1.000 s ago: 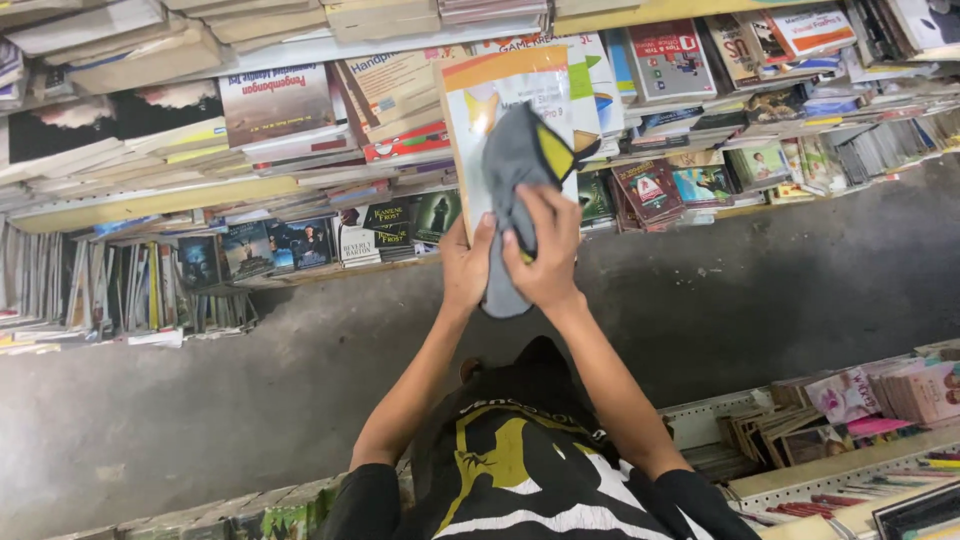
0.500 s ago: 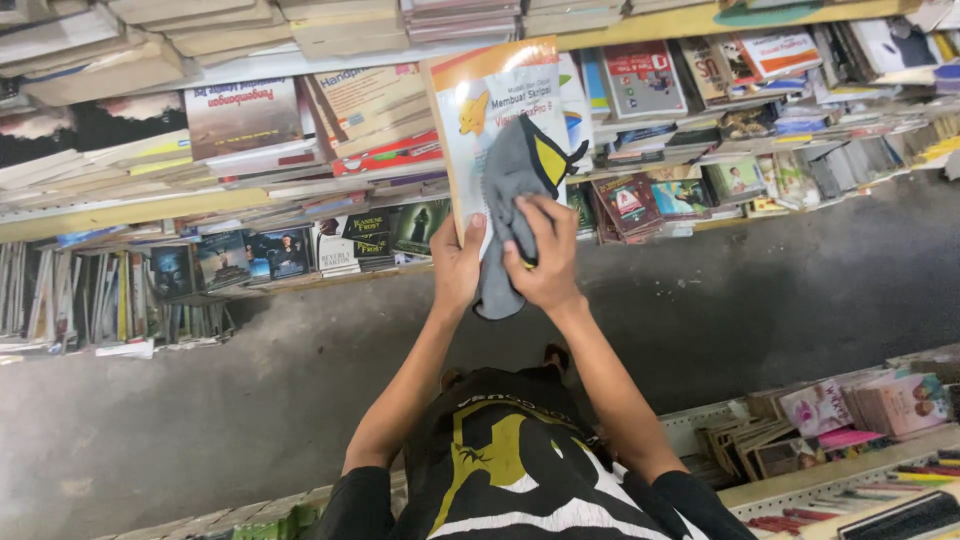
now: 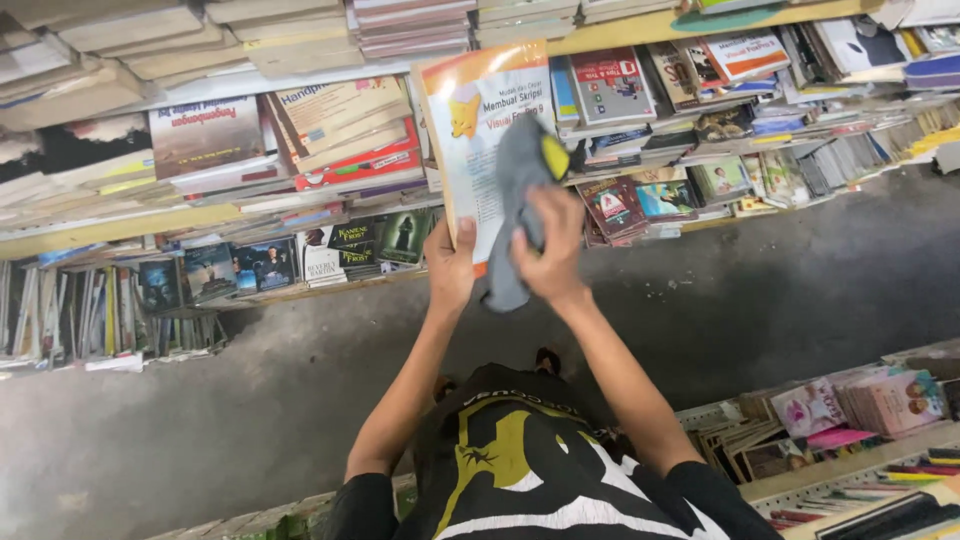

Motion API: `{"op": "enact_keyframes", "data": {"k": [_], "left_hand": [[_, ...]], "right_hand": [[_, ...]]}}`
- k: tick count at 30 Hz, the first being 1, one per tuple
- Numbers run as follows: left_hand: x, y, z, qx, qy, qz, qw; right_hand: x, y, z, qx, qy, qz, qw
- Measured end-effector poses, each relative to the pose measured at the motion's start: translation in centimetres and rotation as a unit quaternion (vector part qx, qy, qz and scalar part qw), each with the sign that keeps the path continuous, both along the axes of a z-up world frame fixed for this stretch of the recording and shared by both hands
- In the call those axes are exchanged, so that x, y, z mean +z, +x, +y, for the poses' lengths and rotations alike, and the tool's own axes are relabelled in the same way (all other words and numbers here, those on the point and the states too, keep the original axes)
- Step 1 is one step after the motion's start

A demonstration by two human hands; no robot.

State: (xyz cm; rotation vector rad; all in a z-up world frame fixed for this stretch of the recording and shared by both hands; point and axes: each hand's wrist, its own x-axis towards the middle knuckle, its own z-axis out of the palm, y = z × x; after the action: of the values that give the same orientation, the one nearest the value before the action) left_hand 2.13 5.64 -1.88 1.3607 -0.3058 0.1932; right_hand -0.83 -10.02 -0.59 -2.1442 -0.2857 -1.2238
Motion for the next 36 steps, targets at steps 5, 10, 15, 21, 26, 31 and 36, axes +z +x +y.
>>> {"op": "enact_keyframes", "data": {"k": [5, 10, 15, 21, 26, 31, 36], "left_hand": [[2.7, -2.6, 0.0, 0.018, 0.031, 0.018, 0.999], [3.7, -1.4, 1.0, 0.058, 0.025, 0.009, 0.998], [2.2, -0.3, 0.1, 0.061, 0.013, -0.007, 0.998], [3.0, 1.2, -1.8, 0.039, 0.015, -0.012, 0.999], [-0.2, 0.3, -0.4, 0.038, 0.054, 0.002, 0.998], [0.3, 0.9, 0.6, 0.040, 0.061, 0.028, 0.997], [0.6, 1.2, 2.4, 0.072, 0.078, 0.038, 0.994]], "right_hand": [[3.1, 0.9, 0.6, 0.005, 0.067, 0.020, 0.998], [1.2, -0.7, 2.7, 0.060, -0.004, -0.010, 0.998], [3.7, 1.1, 1.8, 0.046, 0.090, -0.001, 0.995], [3.7, 0.0, 3.2, 0.024, 0.027, 0.004, 0.999], [1.9, 1.4, 0.3, 0.019, 0.067, 0.007, 0.998], [3.4, 0.8, 3.9, -0.005, 0.080, 0.005, 0.997], [-0.5, -0.4, 2.8, 0.028, 0.020, 0.041, 0.999]]}}
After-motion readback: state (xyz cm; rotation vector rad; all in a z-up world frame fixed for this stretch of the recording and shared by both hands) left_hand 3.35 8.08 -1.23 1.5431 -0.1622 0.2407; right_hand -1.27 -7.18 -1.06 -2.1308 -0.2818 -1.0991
